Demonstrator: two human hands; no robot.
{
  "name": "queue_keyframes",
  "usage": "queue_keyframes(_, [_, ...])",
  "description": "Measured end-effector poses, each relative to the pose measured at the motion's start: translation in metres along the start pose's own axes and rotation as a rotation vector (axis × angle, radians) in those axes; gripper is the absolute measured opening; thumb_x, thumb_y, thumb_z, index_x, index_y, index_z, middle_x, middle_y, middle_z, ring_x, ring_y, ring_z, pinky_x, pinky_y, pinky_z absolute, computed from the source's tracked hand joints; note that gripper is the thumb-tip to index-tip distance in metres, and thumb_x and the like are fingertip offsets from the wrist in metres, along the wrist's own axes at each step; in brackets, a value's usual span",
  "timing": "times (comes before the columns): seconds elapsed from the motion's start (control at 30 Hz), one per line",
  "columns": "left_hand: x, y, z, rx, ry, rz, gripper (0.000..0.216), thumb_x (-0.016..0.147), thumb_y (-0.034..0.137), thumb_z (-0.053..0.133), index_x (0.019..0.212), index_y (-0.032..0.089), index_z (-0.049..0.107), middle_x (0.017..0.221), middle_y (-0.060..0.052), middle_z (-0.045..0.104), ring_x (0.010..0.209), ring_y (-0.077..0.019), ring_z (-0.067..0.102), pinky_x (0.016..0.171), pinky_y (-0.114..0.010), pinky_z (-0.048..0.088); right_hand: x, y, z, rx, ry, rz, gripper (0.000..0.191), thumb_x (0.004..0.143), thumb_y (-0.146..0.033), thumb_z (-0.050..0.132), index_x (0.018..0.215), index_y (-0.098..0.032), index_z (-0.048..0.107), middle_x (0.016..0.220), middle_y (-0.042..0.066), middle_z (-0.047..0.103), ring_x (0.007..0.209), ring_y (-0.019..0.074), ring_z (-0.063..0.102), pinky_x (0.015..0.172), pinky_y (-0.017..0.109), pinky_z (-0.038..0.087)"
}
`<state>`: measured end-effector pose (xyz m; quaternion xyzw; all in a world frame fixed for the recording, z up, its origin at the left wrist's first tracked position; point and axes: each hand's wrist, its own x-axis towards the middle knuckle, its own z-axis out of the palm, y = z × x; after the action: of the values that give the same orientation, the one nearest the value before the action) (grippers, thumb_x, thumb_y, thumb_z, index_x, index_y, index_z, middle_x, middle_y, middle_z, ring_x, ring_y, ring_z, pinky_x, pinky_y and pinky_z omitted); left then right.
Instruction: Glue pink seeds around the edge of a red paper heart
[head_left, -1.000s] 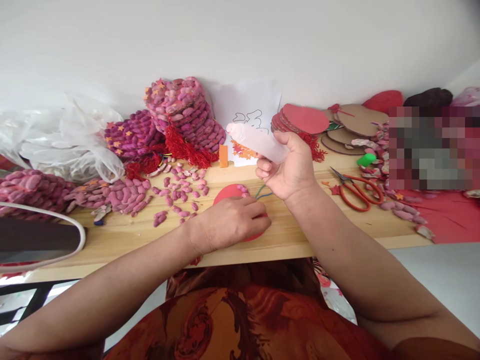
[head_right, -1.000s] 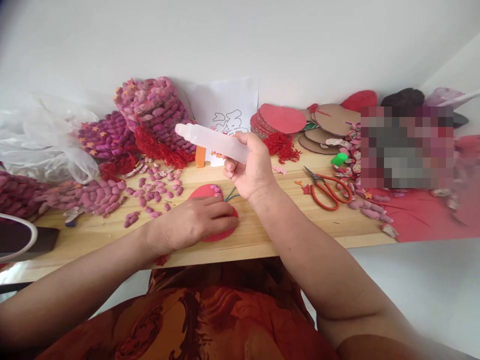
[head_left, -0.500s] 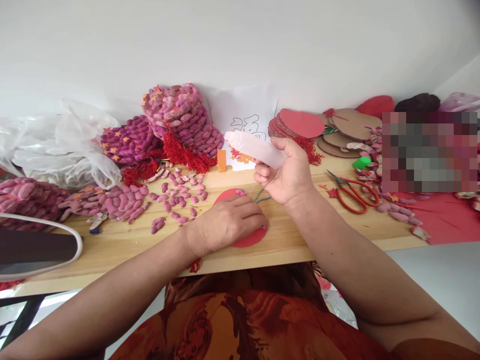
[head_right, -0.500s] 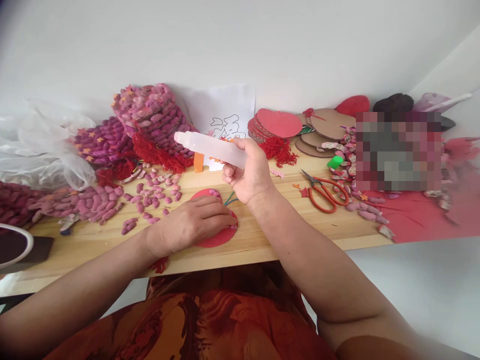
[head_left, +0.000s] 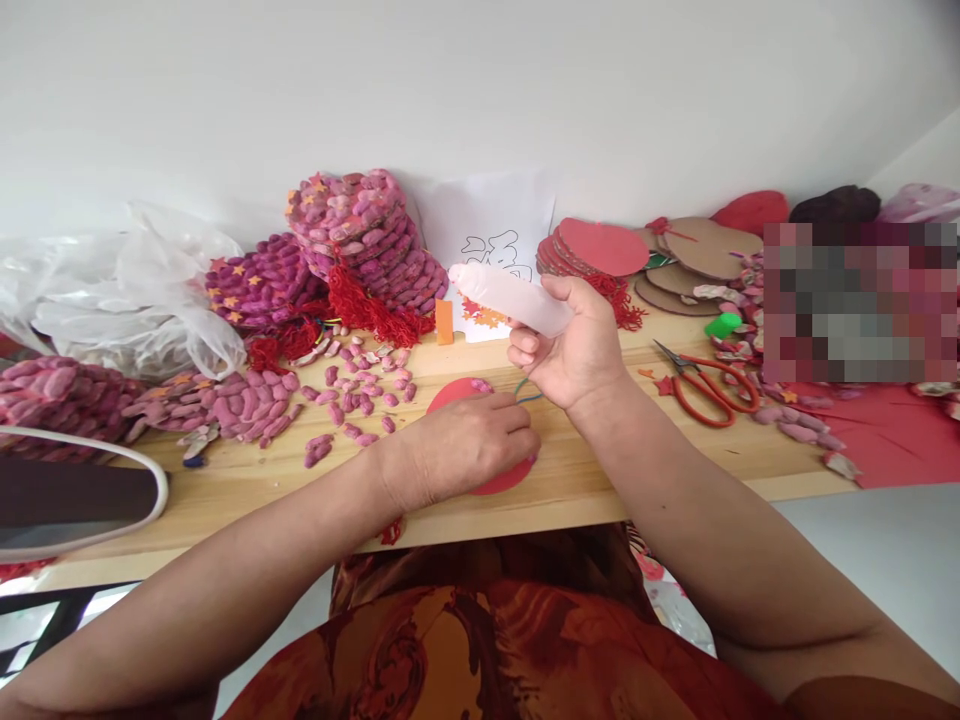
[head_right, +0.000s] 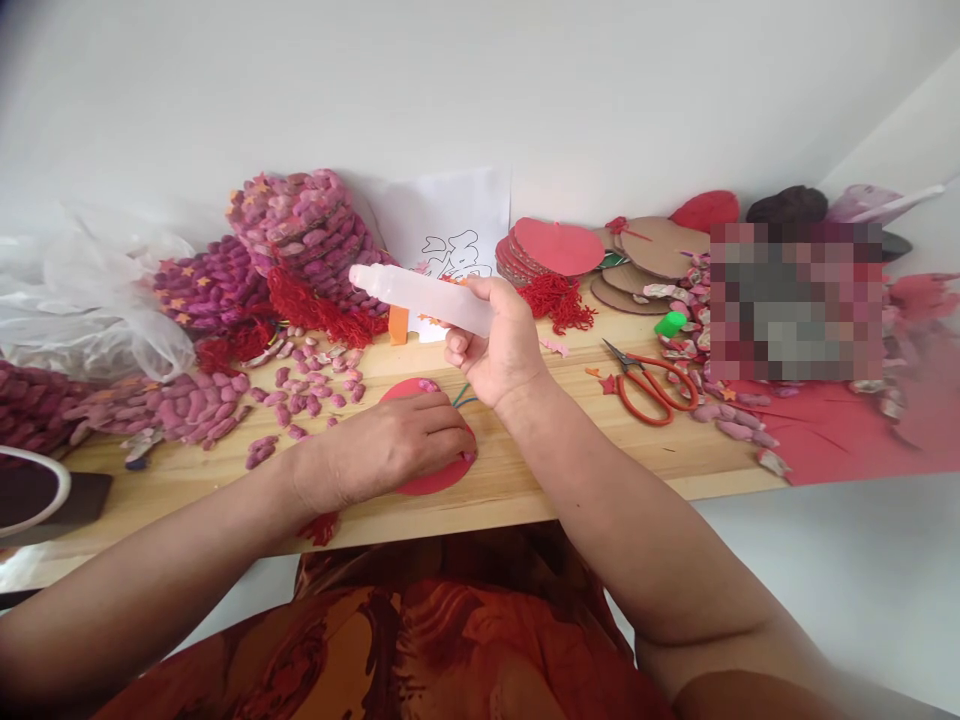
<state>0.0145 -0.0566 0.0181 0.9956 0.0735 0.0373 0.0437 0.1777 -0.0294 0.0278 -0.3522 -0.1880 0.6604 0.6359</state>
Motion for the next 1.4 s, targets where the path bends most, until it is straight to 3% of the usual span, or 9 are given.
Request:
queue_keyframes(0.1, [0.003, -0.001, 0.004, 0.001, -0.002, 0.007, 0.026, 0.104, 0.012, 0.045, 0.104, 0.012, 0.071, 0.094, -0.011, 0.071, 0.092, -0.0233, 0.063, 0.087, -0.035, 0.054, 0.001, 0.001, -0.001, 0.012, -0.009, 0.008, 0.015, 0.078, -0.033, 0.063, 0.076, -0.021, 0.054, 0.063, 0.001, 0.061, 0.041, 0.0094, 0.040, 0.040, 0.023, 0.028])
queue_keyframes(0.23, [0.001, -0.001, 0.005, -0.189, 0.118, -0.055, 0.022, 0.102, 0.015, 0.052, 0.100, 0.013, 0.074, 0.093, -0.011, 0.073, 0.093, -0.0237, 0.065, 0.088, -0.036, 0.054, 0.002, 0.001, -0.003, 0.010, -0.021, -0.002, 0.016, 0.079, -0.034, 0.063, 0.077, -0.021, 0.055, 0.065, 0.002, 0.062, 0.042, 0.0092, 0.040, 0.040, 0.023, 0.030])
queue_keyframes(0.37, [-0.009, -0.007, -0.002, -0.731, 0.308, -0.254, 0.012, 0.094, 0.017, 0.066, 0.101, 0.016, 0.076, 0.099, -0.008, 0.076, 0.092, -0.0188, 0.069, 0.086, -0.030, 0.055, -0.001, -0.004, -0.002, 0.020, -0.011, -0.014, 0.015, 0.079, -0.032, 0.064, 0.076, -0.020, 0.056, 0.063, 0.000, 0.059, 0.042, 0.0088, 0.041, 0.040, 0.023, 0.030])
queue_keyframes(0.47, [-0.017, -0.021, -0.001, -1.262, 0.499, -0.470, 0.014, 0.090, 0.026, 0.074, 0.098, 0.014, 0.075, 0.089, -0.008, 0.077, 0.080, -0.0169, 0.071, 0.076, -0.028, 0.056, -0.005, -0.010, 0.001, 0.045, 0.021, -0.044, 0.015, 0.076, -0.031, 0.066, 0.076, -0.020, 0.054, 0.065, -0.002, 0.059, 0.041, 0.0084, 0.042, 0.039, 0.023, 0.031])
queue_keyframes(0.57, [-0.022, -0.040, 0.003, -1.664, 0.778, -0.531, 0.029, 0.075, 0.033, 0.089, 0.088, 0.013, 0.073, 0.075, -0.003, 0.070, 0.064, -0.0101, 0.063, 0.062, -0.021, 0.051, -0.008, -0.016, 0.004, 0.046, 0.014, -0.100, 0.023, 0.073, -0.031, 0.074, 0.076, -0.021, 0.054, 0.071, -0.003, 0.062, 0.042, 0.0074, 0.042, 0.040, 0.023, 0.034])
queue_keyframes(0.67, [-0.024, -0.054, 0.005, -1.898, 0.933, -0.573, 0.036, 0.067, 0.035, 0.095, 0.083, 0.013, 0.071, 0.071, -0.002, 0.066, 0.064, -0.0082, 0.060, 0.059, -0.018, 0.050, -0.010, -0.020, 0.005, 0.017, 0.030, -0.165, 0.031, 0.067, -0.033, 0.083, 0.077, -0.021, 0.056, 0.075, -0.004, 0.062, 0.044, 0.0072, 0.045, 0.041, 0.023, 0.036])
queue_keyframes(0.83, [-0.026, -0.061, 0.005, -2.004, 0.984, -0.577, 0.037, 0.067, 0.035, 0.096, 0.082, 0.013, 0.070, 0.074, -0.003, 0.066, 0.069, -0.0098, 0.062, 0.060, -0.018, 0.053, -0.013, -0.021, -0.003, -0.198, -0.009, -0.330, 0.035, 0.067, -0.040, 0.090, 0.076, -0.021, 0.062, 0.064, -0.005, 0.053, 0.048, 0.0092, 0.047, 0.042, 0.023, 0.039])
queue_keyframes(1.1, [-0.028, -0.066, 0.005, -1.960, 1.025, -0.658, 0.040, 0.064, 0.031, 0.098, 0.088, 0.013, 0.073, 0.077, -0.005, 0.071, 0.069, -0.0106, 0.065, 0.064, -0.019, 0.054, -0.031, -0.017, -0.007, -0.807, 0.074, -0.859, 0.020, 0.086, -0.036, 0.081, 0.094, -0.023, 0.069, 0.082, 0.001, 0.068, 0.054, 0.0113, 0.058, 0.046, 0.026, 0.046])
queue_keyframes(1.4, [-0.025, -0.065, 0.003, -1.902, 1.050, -0.654, 0.039, 0.063, 0.030, 0.098, 0.086, 0.012, 0.072, 0.072, -0.002, 0.070, 0.065, -0.0093, 0.063, 0.064, -0.020, 0.052, -0.033, -0.010, -0.008, -1.017, 0.119, -0.996, 0.023, 0.087, -0.039, 0.079, 0.099, -0.022, 0.069, 0.085, 0.003, 0.068, 0.060, 0.0154, 0.062, 0.053, 0.031, 0.049])
